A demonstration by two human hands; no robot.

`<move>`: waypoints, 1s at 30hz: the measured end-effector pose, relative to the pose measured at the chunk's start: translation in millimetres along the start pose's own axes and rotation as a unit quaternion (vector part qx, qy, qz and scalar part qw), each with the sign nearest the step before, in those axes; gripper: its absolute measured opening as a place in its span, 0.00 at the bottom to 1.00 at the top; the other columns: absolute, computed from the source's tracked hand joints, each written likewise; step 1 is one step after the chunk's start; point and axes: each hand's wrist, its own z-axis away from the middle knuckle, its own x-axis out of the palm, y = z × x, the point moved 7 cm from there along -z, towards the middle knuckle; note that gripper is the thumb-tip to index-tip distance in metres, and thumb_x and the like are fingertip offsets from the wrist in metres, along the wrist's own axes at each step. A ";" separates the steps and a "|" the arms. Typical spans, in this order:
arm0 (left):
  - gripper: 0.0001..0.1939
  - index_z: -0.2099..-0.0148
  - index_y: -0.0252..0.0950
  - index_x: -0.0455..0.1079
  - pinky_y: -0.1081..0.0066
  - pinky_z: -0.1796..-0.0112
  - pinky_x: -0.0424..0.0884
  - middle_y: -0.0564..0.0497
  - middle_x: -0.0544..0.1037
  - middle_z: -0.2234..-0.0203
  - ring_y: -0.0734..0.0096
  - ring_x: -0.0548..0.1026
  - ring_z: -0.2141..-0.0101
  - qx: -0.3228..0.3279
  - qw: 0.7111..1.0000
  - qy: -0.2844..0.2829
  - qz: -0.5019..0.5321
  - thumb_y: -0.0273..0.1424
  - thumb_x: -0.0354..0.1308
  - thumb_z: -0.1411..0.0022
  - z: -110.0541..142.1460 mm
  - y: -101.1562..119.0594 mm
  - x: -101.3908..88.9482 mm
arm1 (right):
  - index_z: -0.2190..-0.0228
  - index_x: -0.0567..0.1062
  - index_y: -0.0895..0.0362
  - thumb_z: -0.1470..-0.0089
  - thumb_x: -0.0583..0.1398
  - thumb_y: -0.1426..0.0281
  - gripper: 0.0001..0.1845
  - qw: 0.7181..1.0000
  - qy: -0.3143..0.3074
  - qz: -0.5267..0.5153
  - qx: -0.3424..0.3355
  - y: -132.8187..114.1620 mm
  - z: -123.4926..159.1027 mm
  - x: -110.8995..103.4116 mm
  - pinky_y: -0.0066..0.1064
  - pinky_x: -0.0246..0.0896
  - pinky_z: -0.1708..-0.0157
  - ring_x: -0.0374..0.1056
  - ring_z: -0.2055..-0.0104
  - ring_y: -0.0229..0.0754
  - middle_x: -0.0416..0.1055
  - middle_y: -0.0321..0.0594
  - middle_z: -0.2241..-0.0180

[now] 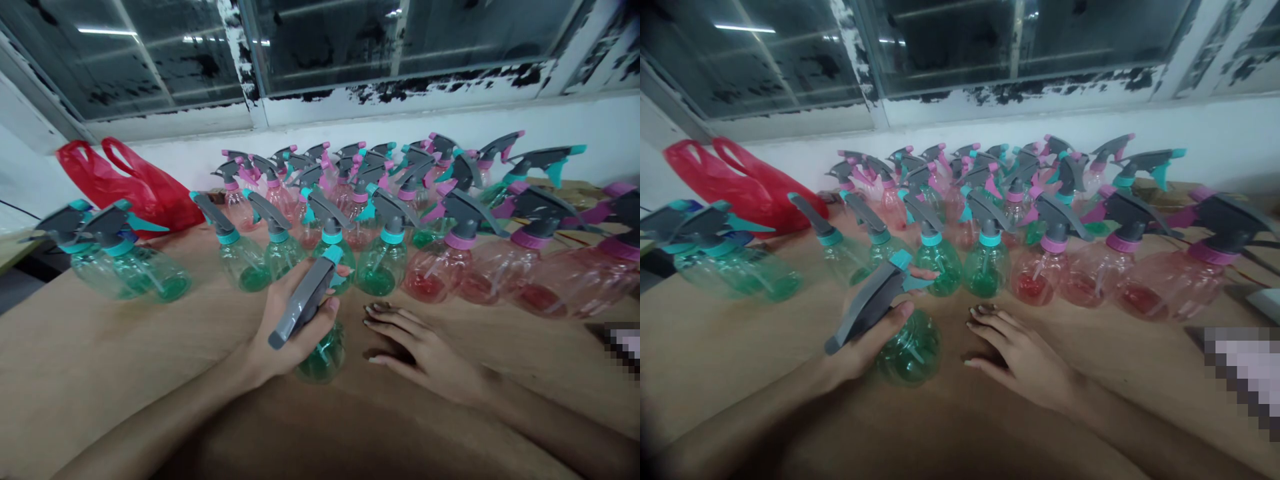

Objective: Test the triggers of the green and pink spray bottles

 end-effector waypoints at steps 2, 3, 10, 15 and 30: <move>0.16 0.52 0.36 0.69 0.69 0.61 0.73 0.52 0.73 0.69 0.71 0.71 0.73 0.002 1.000 -0.003 0.000 0.27 0.53 0.44 -0.1 0.1 0.7 | 0.45 0.65 0.53 0.42 0.57 0.59 0.25 1.000 -0.003 0.006 0.000 0.8 0.5 1.0 0.48 0.59 0.43 0.58 0.40 0.49 0.66 0.45 0.44; 0.16 0.51 0.36 0.68 0.69 0.61 0.73 0.52 0.72 0.69 0.72 0.70 0.74 0.001 1.000 -0.006 -0.001 0.27 0.53 0.44 -0.1 -0.2 1.0 | 0.45 0.65 0.54 0.42 0.57 0.59 0.25 1.000 -0.006 0.009 0.001 1.3 0.7 1.7 0.48 0.59 0.43 0.58 0.39 0.48 0.66 0.44 0.43; 0.17 0.50 0.37 0.68 0.68 0.61 0.75 0.51 0.73 0.67 0.73 0.71 0.74 0.003 1.000 -0.009 -0.003 0.27 0.53 0.43 0.5 -1.0 1.0 | 0.45 0.66 0.54 0.42 0.57 0.59 0.25 1.000 -0.009 0.013 -0.002 0.0 0.2 1.4 0.48 0.59 0.43 0.58 0.40 0.48 0.66 0.44 0.44; 0.16 0.51 0.37 0.68 0.68 0.60 0.74 0.49 0.74 0.64 0.70 0.73 0.70 0.002 1.000 -0.009 -0.009 0.28 0.53 0.43 0.7 -0.3 0.2 | 0.45 0.65 0.56 0.41 0.56 0.58 0.25 0.999 -0.021 0.027 0.000 -0.2 0.1 2.8 0.45 0.58 0.42 0.56 0.39 0.47 0.65 0.45 0.43; 0.10 0.58 0.41 0.66 0.68 0.70 0.71 0.55 0.70 0.76 0.69 0.69 0.77 -0.024 1.000 0.000 0.009 0.30 0.53 0.44 1.3 -7.6 -0.5 | 0.46 0.66 0.57 0.41 0.55 0.57 0.25 0.999 -0.030 0.033 0.007 1.1 1.0 4.4 0.44 0.56 0.41 0.55 0.38 0.46 0.64 0.44 0.43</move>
